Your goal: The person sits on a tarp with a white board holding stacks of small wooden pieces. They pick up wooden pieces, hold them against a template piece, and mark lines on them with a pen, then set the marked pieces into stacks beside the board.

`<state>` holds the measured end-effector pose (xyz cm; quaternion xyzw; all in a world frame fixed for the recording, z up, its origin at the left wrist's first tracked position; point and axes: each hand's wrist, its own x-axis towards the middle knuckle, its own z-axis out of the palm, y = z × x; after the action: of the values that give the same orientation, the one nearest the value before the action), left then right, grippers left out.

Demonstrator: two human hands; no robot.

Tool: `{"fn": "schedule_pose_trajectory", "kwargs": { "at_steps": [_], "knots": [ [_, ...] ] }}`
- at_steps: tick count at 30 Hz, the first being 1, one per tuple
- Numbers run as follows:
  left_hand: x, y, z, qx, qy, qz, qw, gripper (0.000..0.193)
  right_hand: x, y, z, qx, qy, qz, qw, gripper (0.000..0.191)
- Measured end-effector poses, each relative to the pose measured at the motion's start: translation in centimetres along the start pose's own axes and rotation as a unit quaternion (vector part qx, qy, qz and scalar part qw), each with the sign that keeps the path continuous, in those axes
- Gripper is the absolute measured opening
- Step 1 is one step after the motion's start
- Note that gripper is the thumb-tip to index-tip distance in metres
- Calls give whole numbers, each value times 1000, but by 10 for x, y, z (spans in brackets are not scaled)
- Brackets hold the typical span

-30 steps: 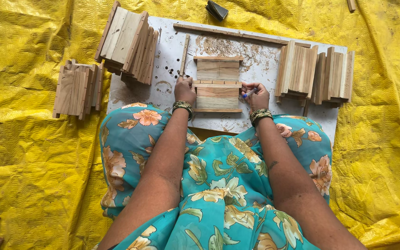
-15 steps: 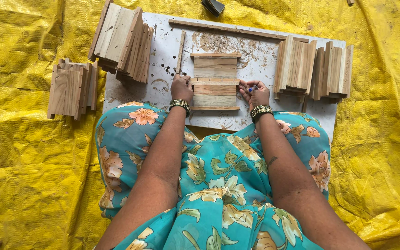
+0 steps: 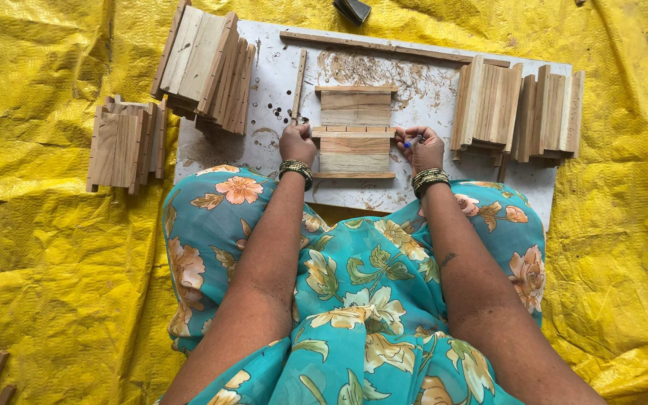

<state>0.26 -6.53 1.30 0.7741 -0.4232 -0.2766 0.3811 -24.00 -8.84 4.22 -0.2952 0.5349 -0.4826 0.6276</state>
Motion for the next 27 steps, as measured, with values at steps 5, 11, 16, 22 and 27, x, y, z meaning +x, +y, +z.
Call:
{"fn": "schedule_pose_trajectory", "kwargs": {
  "at_steps": [5, 11, 16, 22, 27],
  "knots": [
    [-1, -1, 0, -15, -4, 16, 1000, 33, 0, 0, 2, -6, 9, 8, 1000, 10],
    [-1, 1, 0, -3, -18, 12, 1000, 37, -2, -2, 3, -20, 9, 17, 1000, 9],
    [-2, 2, 0, 10, -24, -3, 1000, 30, -4, -4, 3, -12, 7, 22, 1000, 9],
    [-5, 5, -5, 91, -36, 53, 994, 29, -4, -3, 2, -30, 3, 1, 1000, 21],
    [-1, 1, -6, 146, -36, 125, 981, 24, -1, -4, 5, -136, -49, -116, 983, 26]
  ]
}}
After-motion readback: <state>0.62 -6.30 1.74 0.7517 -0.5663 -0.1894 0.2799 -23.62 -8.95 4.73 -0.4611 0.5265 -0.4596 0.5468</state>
